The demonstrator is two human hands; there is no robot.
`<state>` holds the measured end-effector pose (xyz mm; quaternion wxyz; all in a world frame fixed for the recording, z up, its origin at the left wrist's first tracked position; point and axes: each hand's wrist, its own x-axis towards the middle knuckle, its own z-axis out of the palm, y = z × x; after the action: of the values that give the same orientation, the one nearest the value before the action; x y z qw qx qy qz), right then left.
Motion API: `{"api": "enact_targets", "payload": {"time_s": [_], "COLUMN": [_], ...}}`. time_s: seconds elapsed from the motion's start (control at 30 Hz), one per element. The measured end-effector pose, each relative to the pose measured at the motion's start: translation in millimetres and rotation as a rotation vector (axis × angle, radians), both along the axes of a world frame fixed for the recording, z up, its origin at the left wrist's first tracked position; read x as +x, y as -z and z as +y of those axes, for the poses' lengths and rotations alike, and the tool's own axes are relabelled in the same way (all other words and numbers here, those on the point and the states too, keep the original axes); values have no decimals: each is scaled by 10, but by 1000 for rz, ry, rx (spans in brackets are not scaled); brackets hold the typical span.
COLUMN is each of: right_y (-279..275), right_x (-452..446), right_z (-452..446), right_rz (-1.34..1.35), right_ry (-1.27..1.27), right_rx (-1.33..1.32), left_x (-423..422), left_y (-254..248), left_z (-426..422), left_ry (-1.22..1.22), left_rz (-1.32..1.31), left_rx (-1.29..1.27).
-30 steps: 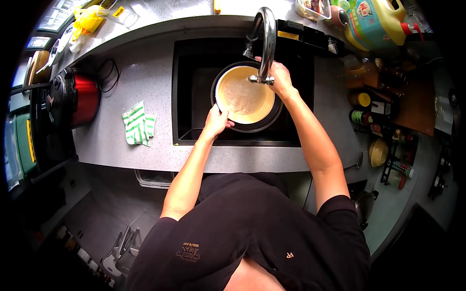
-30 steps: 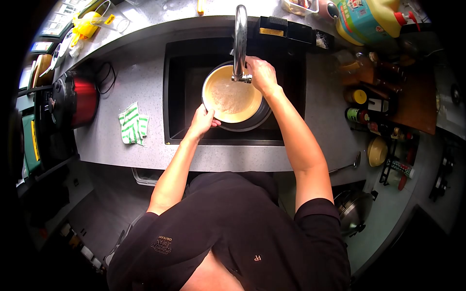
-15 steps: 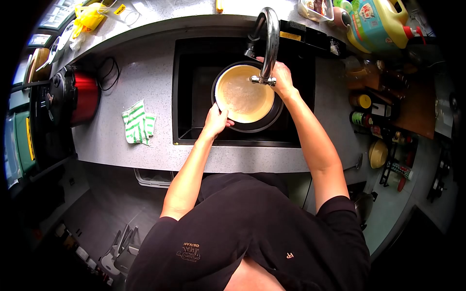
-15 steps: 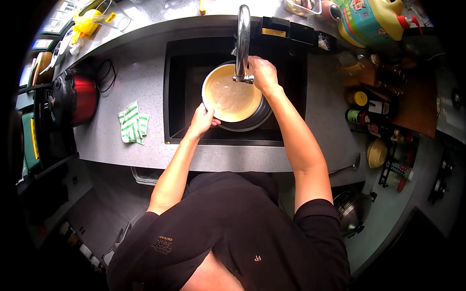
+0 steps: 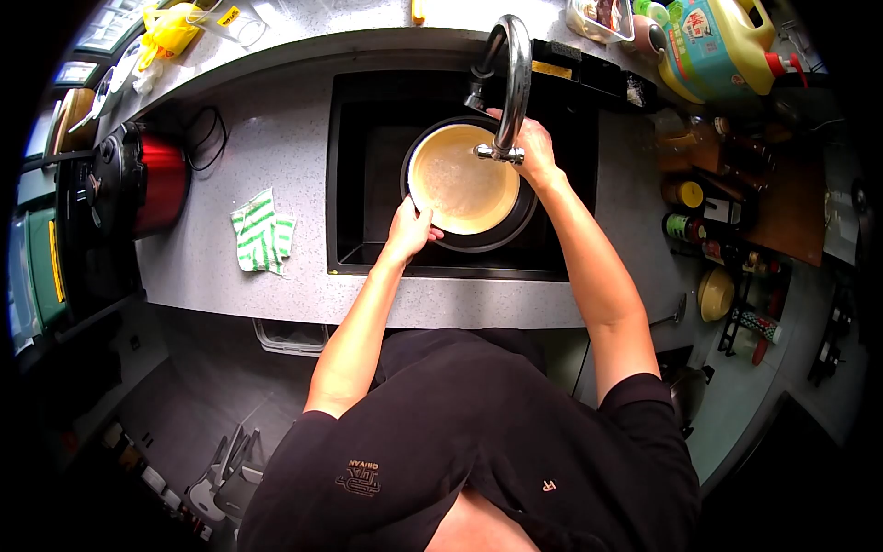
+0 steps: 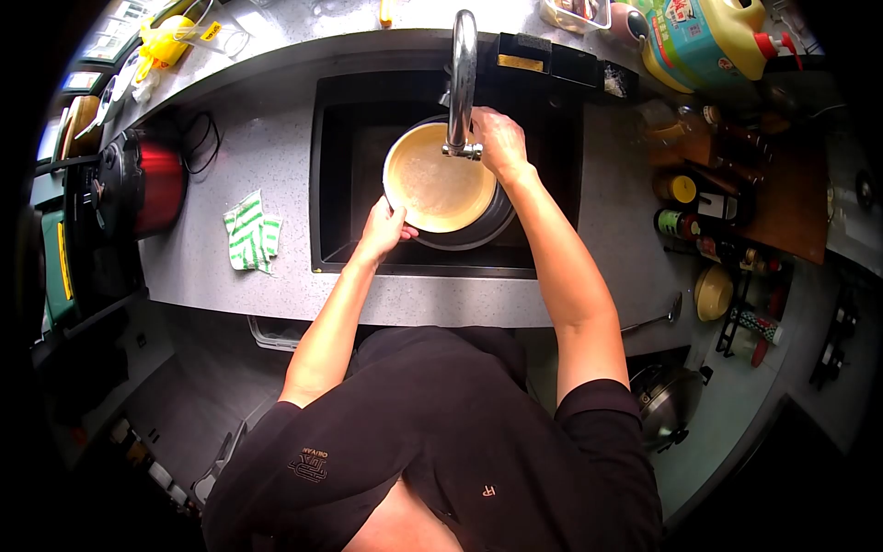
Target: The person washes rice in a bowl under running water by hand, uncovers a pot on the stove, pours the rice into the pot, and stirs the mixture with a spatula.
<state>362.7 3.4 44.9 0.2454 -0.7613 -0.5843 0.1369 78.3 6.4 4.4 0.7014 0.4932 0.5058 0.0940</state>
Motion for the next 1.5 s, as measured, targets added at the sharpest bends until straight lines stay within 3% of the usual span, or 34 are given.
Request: {"api": "enact_targets", "payload": {"time_s": [1.1, 1.2, 1.37, 1.5], "right_y": [-159, -176, -302, -160], "right_x": [48, 79, 72, 82], "right_z": [20, 60, 114, 12], "right_rz": [-19, -50, -187, -33], "right_ry": [-24, 15, 307, 421], "right_rx": [-129, -91, -27, 136], "left_x": [-27, -42, -83, -139], "left_y": [22, 13, 51, 53], "left_z": [-5, -1, -5, -44], "left_ry": [-42, -32, -36, -41], "left_rz": [-8, -4, -22, -39], "left_rx": [21, 22, 13, 0]}}
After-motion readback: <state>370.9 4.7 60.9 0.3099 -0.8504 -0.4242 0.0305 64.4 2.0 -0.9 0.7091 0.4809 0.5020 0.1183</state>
